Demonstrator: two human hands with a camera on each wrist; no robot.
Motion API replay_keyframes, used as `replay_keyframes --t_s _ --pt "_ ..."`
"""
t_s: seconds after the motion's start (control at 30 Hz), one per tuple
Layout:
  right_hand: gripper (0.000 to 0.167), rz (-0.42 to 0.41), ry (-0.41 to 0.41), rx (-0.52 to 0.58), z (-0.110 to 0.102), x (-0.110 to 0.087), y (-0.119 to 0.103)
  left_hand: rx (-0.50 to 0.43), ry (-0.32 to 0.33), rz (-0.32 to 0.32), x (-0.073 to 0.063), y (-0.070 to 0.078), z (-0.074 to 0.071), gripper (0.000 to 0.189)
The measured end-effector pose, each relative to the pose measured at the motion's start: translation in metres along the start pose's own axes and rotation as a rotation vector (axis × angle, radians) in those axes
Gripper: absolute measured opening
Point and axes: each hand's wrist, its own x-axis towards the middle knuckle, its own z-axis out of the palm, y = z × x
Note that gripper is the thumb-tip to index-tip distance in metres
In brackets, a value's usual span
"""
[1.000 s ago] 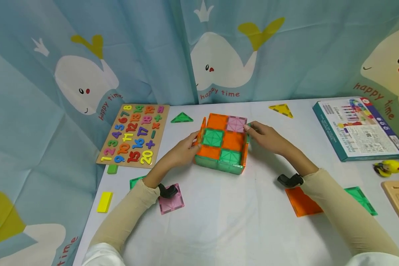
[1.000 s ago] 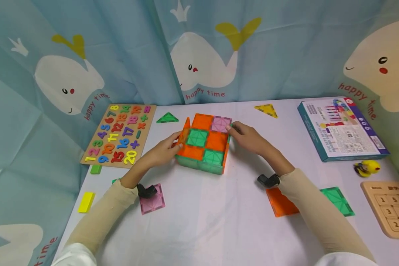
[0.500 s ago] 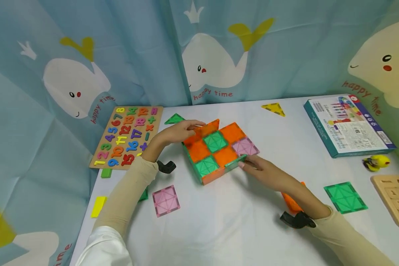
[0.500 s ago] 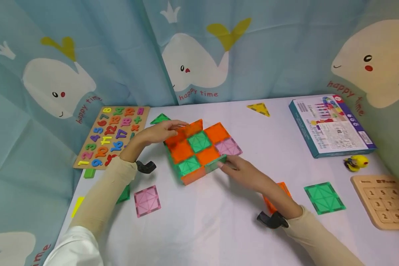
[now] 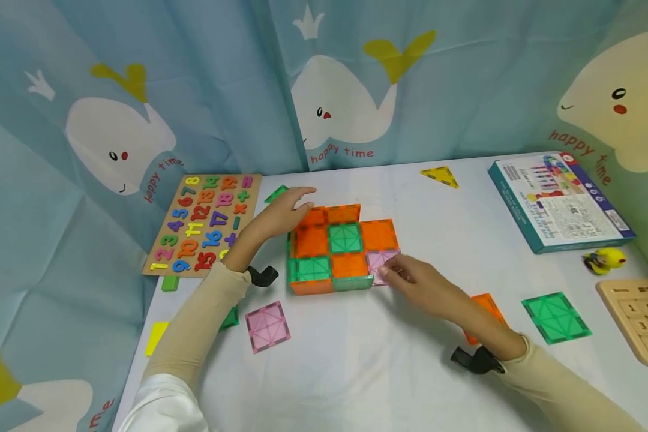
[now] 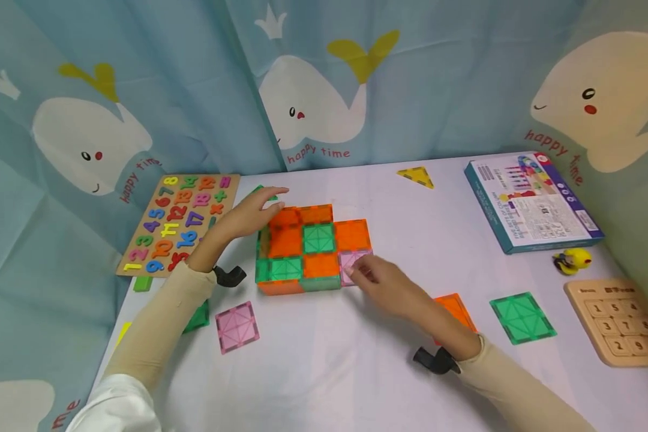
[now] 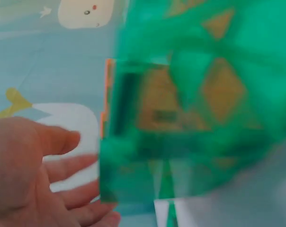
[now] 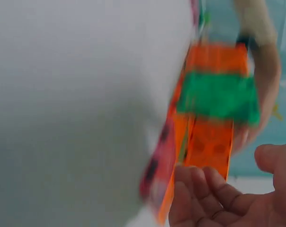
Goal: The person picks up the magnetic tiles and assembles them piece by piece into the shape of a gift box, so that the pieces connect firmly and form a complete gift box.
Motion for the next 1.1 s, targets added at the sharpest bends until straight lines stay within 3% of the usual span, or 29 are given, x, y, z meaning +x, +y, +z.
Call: replay_keyframes --t_s 0.1,0.2,0.27,0.4,0.53,0.63,0.83,1.1 --pt "0.039 0.072 0.023 -0.101 -0.023 0.017 0.008 0.018 0.090 -0.071 -0.016 -0.010 0.005 0.055" --pt "0.045 0.164 -0.035 -0.211 -0.042 0.034 0.019 0.017 0.151 -0.124 -0.031 -0.018 0.010 0.056" --pt "0.049 0.218 -0.090 -0.277 -0.049 0.045 0.024 -0.004 0.157 -0.147 -0.040 -0.022 0.014 0.057" --pt "0.056 0.290 -0.143 -0.420 -0.046 0.063 0.028 -0.121 0.052 -0.181 -0.055 -0.029 0.020 0.064" --pt "0.065 0.316 -0.137 -0.577 -0.031 0.077 0.019 -0.353 -0.106 -0.222 -0.068 -0.033 0.026 0.073" --pt "0.065 0.325 -0.137 -0.633 -0.024 0.082 0.012 -0.467 -0.160 -0.249 -0.073 -0.035 0.030 0.074" --pt "0.062 0.352 -0.161 -0.594 -0.024 0.083 0.011 -0.501 -0.151 -0.275 -0.077 -0.035 0.034 0.076" --pt "0.044 0.254 -0.138 -0.384 -0.030 0.074 0.020 -0.566 -0.122 -0.268 -0.080 -0.033 0.037 0.072"
